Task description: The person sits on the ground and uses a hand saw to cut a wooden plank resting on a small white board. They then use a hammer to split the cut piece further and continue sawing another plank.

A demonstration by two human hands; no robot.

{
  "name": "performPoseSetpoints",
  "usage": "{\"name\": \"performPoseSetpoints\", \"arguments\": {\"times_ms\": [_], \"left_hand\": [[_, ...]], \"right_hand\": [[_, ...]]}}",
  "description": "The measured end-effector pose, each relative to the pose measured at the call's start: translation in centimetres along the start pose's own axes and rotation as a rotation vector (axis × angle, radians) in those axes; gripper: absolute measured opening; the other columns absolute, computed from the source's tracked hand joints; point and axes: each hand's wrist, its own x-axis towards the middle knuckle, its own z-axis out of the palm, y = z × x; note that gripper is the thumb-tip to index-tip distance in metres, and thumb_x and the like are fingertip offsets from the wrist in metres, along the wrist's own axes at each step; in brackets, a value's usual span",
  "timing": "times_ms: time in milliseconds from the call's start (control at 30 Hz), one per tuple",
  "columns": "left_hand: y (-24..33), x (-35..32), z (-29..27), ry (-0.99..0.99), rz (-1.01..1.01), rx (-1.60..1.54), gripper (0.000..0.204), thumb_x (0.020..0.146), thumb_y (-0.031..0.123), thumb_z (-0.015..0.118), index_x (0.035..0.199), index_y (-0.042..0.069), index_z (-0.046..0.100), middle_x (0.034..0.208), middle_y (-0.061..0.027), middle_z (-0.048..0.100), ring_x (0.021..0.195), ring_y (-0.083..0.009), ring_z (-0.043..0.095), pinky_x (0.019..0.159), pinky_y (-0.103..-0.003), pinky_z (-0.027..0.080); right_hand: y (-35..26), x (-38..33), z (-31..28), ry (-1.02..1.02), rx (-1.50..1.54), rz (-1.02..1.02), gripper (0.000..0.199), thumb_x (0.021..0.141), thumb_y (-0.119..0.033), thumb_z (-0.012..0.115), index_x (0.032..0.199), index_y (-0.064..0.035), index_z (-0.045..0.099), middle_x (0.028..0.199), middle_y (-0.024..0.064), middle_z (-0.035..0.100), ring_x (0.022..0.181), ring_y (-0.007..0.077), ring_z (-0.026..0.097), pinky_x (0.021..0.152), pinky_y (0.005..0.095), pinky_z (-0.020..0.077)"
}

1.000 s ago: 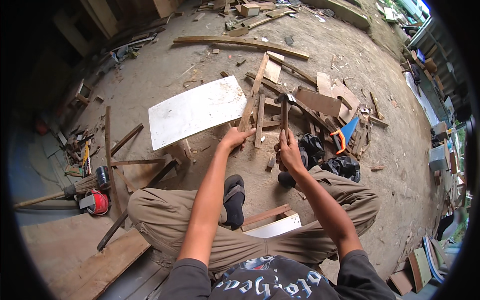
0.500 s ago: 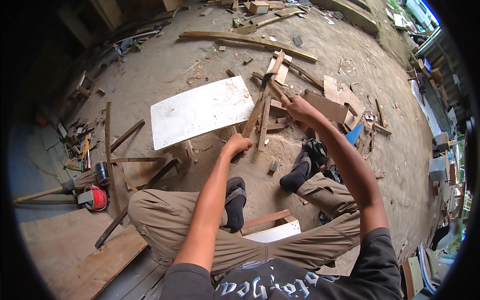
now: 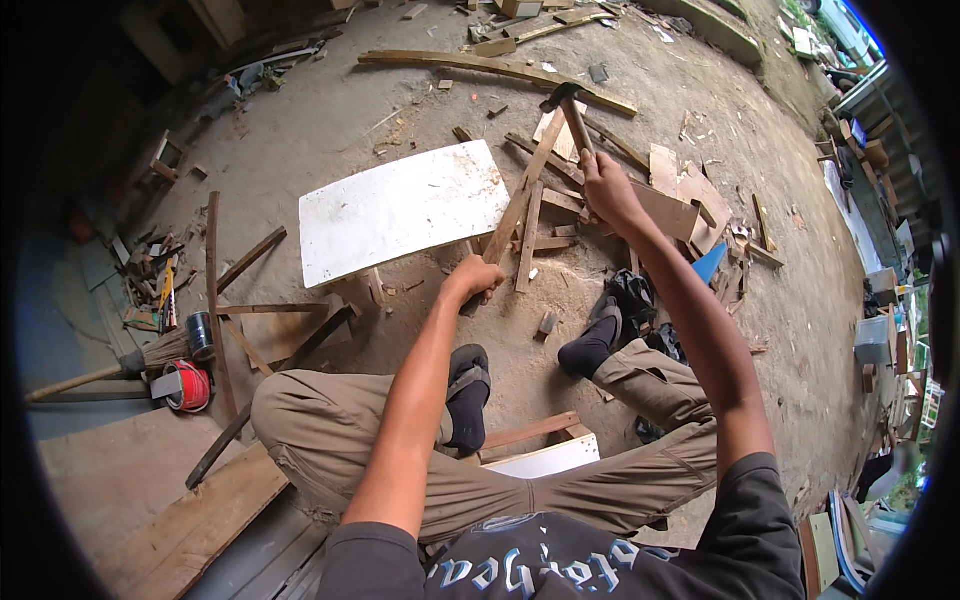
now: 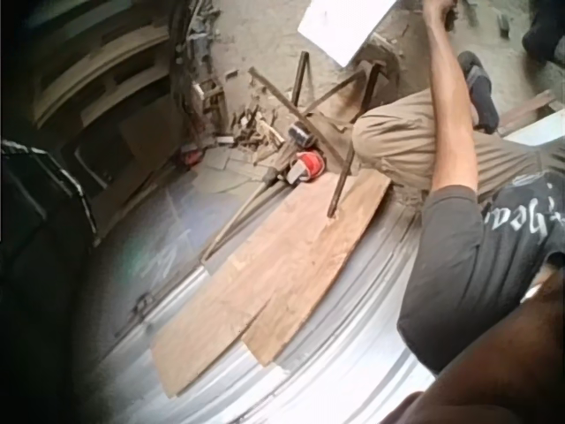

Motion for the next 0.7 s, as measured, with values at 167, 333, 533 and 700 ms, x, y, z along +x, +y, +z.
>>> {"name": "performPoseSetpoints", "arguments": {"times_ms": [167, 333, 533, 700], "left_hand": [[-0.1, 0.5, -0.2, 0.014, -0.010, 0.063, 0.014, 0.074, 0.008, 0.061, 0.064, 0.002, 0.053, 0.059, -0.0048, 0.053, 0.048, -0.0133, 0.052, 0.045, -0.031, 0.043], [-0.3, 0.8, -0.2, 0.013, -0.032, -0.016, 0.013, 0.073, 0.009, 0.061, 0.065, 0.001, 0.054, 0.060, -0.0059, 0.055, 0.048, -0.0142, 0.052, 0.045, -0.031, 0.043], [-0.9, 1.8, -0.1, 0.031, 0.018, 0.042, 0.018, 0.073, 0.008, 0.060, 0.059, 0.000, 0.053, 0.054, -0.0087, 0.055, 0.045, -0.0158, 0.054, 0.042, -0.033, 0.044], [-0.7, 1.5, -0.8, 0.036, 0.004, 0.101, 0.018, 0.074, 0.009, 0.060, 0.059, -0.001, 0.053, 0.054, -0.0090, 0.055, 0.045, -0.0160, 0.054, 0.043, -0.034, 0.044]], "right_hand": [[2.2, 0.8, -1.1, -0.343, -0.236, 0.131, 0.042, 0.104, -0.041, 0.037, 0.108, -0.0025, 0.054, 0.069, 0.0078, 0.058, 0.051, 0.0188, 0.056, 0.043, 0.0336, 0.0448], [0.2, -1.7, 0.3, -0.025, -0.131, 0.129, 0.046, 0.103, -0.042, 0.039, 0.096, 0.0011, 0.055, 0.070, 0.0112, 0.060, 0.054, 0.0236, 0.061, 0.049, 0.0410, 0.0498], [2.7, 0.8, -0.4, -0.035, -0.197, -0.005, 0.043, 0.104, -0.039, 0.039, 0.097, -0.0002, 0.056, 0.070, 0.0152, 0.062, 0.055, 0.0275, 0.062, 0.051, 0.0446, 0.0495], [3.2, 1.4, -0.2, -0.208, -0.350, -0.012, 0.042, 0.104, -0.038, 0.039, 0.107, 0.0011, 0.052, 0.071, 0.0178, 0.062, 0.056, 0.0315, 0.062, 0.053, 0.0451, 0.0508]]}}
